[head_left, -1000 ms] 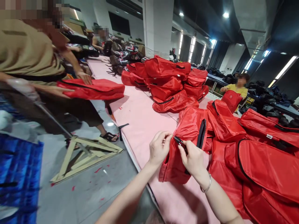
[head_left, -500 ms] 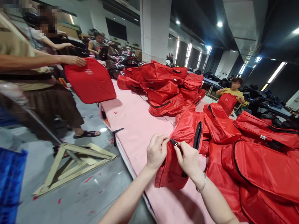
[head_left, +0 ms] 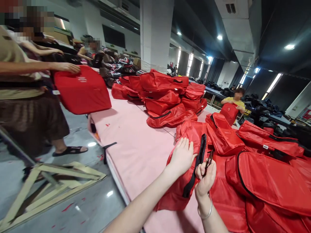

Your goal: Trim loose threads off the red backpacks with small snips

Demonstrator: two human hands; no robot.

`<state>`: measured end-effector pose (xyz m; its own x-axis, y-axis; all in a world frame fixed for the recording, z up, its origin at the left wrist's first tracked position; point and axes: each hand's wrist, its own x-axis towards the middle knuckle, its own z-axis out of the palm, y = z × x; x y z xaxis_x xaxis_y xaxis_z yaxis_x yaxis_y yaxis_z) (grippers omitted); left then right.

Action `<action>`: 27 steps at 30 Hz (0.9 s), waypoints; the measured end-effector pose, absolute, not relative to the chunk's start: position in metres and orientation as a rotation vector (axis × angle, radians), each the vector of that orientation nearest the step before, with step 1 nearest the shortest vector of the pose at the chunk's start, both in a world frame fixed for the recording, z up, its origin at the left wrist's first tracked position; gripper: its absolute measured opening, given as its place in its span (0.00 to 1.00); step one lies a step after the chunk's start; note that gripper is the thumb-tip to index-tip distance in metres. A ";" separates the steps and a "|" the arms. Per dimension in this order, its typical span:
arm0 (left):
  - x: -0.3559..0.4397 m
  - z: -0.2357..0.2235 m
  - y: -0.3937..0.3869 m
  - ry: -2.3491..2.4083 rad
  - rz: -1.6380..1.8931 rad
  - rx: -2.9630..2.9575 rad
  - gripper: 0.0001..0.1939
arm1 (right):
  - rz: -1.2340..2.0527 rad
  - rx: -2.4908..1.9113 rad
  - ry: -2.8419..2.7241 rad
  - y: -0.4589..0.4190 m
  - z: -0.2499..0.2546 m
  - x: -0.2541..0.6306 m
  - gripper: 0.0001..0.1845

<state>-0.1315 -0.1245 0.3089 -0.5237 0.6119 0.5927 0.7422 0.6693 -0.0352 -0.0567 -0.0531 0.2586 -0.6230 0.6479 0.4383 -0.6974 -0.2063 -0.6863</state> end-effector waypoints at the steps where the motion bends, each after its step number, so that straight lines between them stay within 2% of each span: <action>1: -0.129 0.305 -0.125 -2.276 -0.258 -1.070 0.22 | 1.934 0.074 -1.126 -0.054 0.258 -0.056 0.14; 14: -0.114 0.289 -0.182 -1.946 -0.310 -1.259 0.21 | 1.930 0.205 -1.286 -0.069 0.239 -0.038 0.10; 19: -0.112 0.285 -0.198 -1.898 -0.402 -1.332 0.21 | 1.913 0.215 -1.322 -0.064 0.249 -0.025 0.13; 24: -0.126 0.283 -0.229 -1.781 -0.559 -1.558 0.26 | 1.795 0.086 -1.312 -0.039 0.250 -0.020 0.21; 27: -0.141 0.282 -0.259 -1.782 -0.582 -1.637 0.28 | 1.746 -0.037 -1.318 -0.015 0.244 -0.023 0.19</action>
